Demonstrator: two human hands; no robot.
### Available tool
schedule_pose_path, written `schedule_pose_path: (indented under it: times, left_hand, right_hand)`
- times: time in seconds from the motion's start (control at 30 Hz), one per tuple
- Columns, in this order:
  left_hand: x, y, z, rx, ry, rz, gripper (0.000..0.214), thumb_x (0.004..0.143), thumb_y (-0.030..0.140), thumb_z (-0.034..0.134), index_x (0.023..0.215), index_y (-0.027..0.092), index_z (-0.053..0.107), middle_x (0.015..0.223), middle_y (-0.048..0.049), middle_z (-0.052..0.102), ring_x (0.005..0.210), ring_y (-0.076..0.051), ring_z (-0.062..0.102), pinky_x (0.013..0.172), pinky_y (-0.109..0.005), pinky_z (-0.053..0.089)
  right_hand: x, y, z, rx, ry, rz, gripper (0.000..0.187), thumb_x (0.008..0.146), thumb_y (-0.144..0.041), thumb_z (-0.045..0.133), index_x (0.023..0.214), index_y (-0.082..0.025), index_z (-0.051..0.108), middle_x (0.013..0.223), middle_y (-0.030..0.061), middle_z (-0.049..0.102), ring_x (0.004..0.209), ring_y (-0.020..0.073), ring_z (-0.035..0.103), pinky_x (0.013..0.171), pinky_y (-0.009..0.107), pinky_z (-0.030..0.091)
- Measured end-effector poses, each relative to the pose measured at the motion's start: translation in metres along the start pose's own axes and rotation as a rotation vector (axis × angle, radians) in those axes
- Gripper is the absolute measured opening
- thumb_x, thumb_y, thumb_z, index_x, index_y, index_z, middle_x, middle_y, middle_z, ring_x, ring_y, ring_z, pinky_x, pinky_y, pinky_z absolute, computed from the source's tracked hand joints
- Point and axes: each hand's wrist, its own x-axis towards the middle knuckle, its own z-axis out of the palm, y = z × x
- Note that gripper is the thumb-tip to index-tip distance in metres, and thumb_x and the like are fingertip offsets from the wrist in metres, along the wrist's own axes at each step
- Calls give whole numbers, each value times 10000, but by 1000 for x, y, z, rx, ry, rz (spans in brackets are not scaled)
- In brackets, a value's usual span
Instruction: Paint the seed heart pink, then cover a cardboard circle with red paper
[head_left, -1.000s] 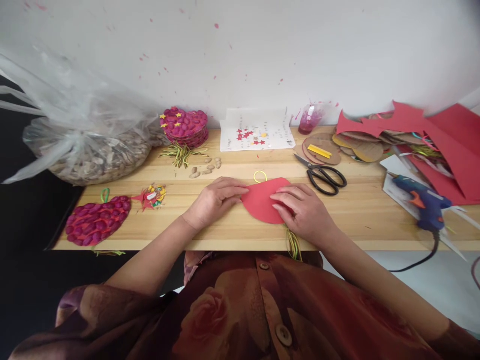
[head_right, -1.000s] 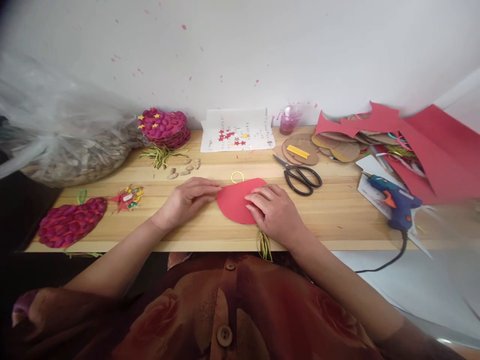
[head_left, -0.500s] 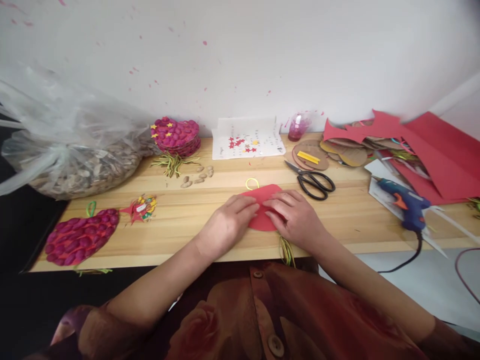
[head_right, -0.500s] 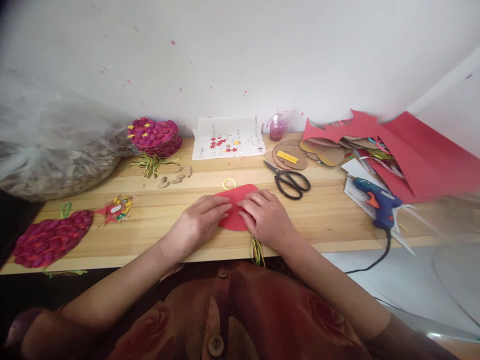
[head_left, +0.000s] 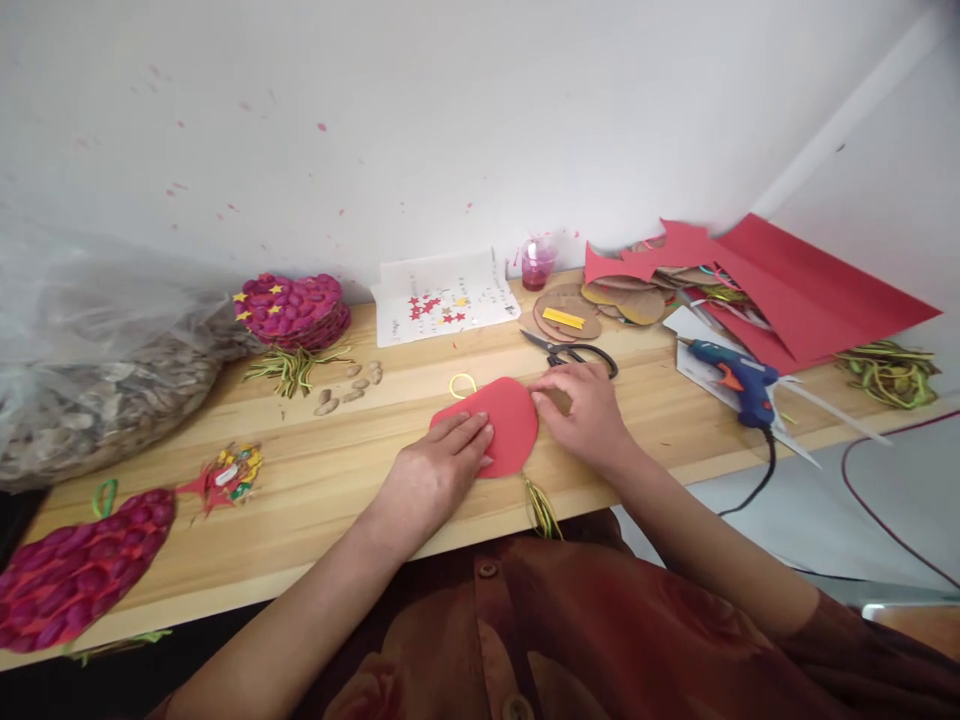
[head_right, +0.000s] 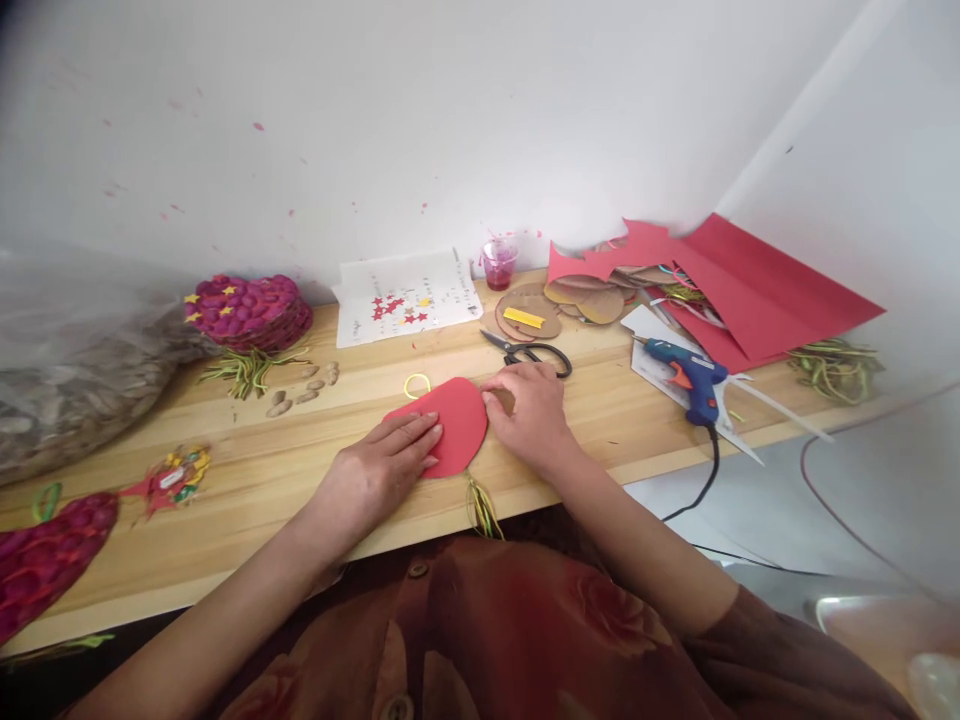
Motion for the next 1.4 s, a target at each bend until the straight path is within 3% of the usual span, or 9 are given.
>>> schedule_pose_path:
  times: [0.13, 0.37, 0.63, 0.9, 1.4]
  left_hand:
    - [1, 2, -1, 44, -64, 3, 361, 1012, 266, 519, 1317, 137, 663, 1393, -99, 658, 1210, -257, 647, 1014, -381, 573]
    - [10, 8, -14, 114, -290, -19, 509, 946, 108, 517, 1437, 228, 580, 1500, -57, 572, 1243, -282, 586, 932, -375, 596]
    - [24, 17, -18, 151, -444, -48, 664, 873, 73, 537, 1481, 338, 521, 1561, -88, 497, 1178, -319, 596, 789, -400, 609]
    - [25, 19, -20, 149, -456, -57, 675, 865, 78, 568, 1479, 354, 524, 1558, -90, 501, 1187, -320, 593, 821, -407, 610]
    - [22, 20, -18, 160, -443, -60, 670, 885, 88, 536, 1495, 361, 497, 1563, -84, 493, 1199, -321, 575, 860, -426, 601]
  right_hand:
    - [-4, -3, 3, -26, 0, 31, 138, 821, -228, 643, 871, -229, 771, 1006, 76, 739, 1095, 305, 566, 991, 511, 411]
    - [-4, 0, 4, 5, 25, 34, 117, 819, -219, 647, 807, -237, 762, 955, 71, 739, 1062, 296, 580, 986, 514, 424]
    - [-6, 1, 3, 6, -5, 66, 135, 818, -193, 637, 819, -229, 767, 985, 78, 741, 1088, 308, 575, 1000, 536, 424]
    - [-29, -8, -7, -9, 13, 24, 161, 832, -194, 640, 930, -232, 763, 1104, 90, 739, 1256, 348, 531, 1057, 589, 425]
    - [-60, -17, -24, 47, -96, -9, 242, 849, -210, 648, 1061, -229, 763, 1151, 97, 732, 1295, 335, 536, 1108, 588, 443]
